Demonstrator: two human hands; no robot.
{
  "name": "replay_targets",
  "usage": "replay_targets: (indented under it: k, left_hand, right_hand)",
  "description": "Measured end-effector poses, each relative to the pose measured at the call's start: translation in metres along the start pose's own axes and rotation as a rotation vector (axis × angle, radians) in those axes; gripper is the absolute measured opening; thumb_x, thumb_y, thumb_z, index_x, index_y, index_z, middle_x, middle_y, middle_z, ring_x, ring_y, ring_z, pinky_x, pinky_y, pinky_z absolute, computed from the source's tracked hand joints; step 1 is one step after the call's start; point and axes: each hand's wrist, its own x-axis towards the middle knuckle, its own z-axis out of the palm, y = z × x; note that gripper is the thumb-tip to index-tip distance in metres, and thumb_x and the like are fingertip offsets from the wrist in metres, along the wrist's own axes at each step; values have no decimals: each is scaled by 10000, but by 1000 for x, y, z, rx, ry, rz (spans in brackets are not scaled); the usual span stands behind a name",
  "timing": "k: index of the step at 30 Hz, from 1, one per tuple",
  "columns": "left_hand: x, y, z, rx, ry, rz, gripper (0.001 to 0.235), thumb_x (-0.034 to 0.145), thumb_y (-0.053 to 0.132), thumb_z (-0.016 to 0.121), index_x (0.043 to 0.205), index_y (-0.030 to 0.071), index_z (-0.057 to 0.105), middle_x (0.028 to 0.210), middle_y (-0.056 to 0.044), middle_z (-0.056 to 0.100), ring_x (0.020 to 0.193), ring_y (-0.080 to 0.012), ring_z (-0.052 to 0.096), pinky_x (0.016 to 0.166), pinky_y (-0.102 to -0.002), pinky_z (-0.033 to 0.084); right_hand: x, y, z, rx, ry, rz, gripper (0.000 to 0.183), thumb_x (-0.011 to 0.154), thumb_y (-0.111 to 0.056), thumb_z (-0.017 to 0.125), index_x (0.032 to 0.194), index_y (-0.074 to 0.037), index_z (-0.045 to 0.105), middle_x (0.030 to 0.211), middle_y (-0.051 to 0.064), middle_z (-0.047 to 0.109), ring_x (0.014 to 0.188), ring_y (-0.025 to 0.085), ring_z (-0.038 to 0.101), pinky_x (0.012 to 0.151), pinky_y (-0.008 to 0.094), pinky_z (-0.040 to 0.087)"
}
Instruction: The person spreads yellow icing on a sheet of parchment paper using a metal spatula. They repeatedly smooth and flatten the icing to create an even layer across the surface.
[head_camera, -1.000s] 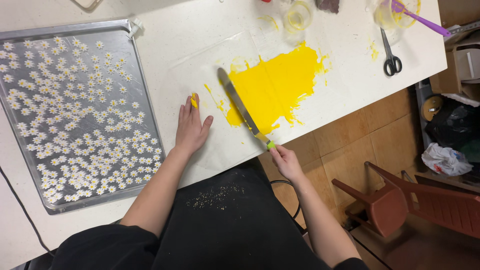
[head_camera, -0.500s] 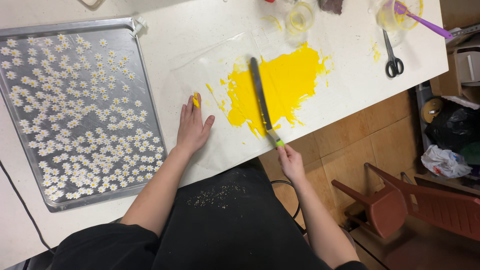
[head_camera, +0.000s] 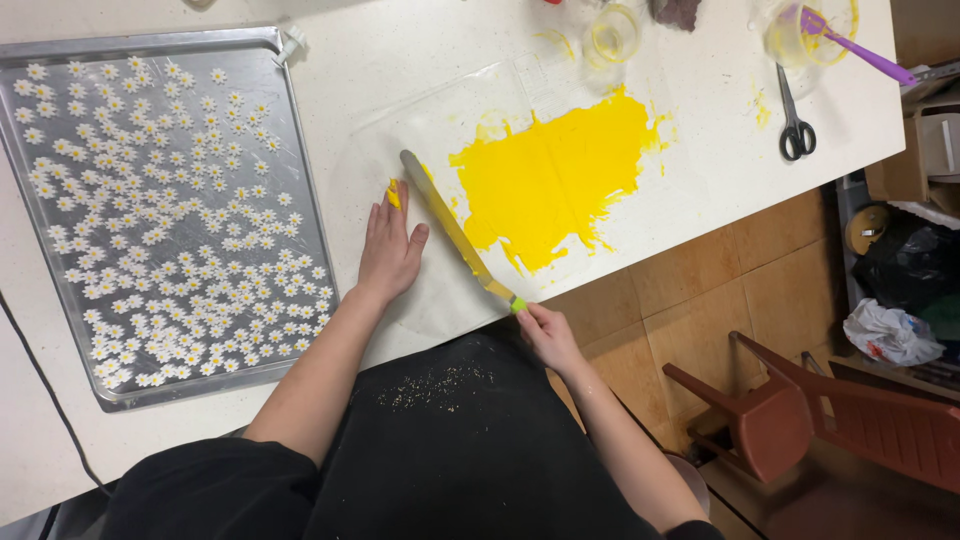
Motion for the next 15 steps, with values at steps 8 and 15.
replay_targets:
  k: [8, 15]
  left_hand:
    - [0, -5, 3, 3, 9, -2, 770, 1094, 520, 326, 1632, -1, 147, 1682, -252, 234, 1567, -391, 203, 1288, -483, 93]
    - [0, -5, 3, 1, 8, -4, 777, 1096, 529, 318, 1631, -7, 143, 1686, -248, 230, 1570, -388, 200, 1290, -477, 94]
  right_hand:
    - [8, -36, 6, -201, 278, -65, 308, 1045, -286, 577, 1133, -23, 711, 593, 35, 551, 533, 110, 488, 507, 312, 419]
    - [12, -66, 30, -675, 307, -126, 279, 1027, -323, 612, 1005, -48, 657, 728, 249, 657, 709, 457, 644, 621, 513, 501]
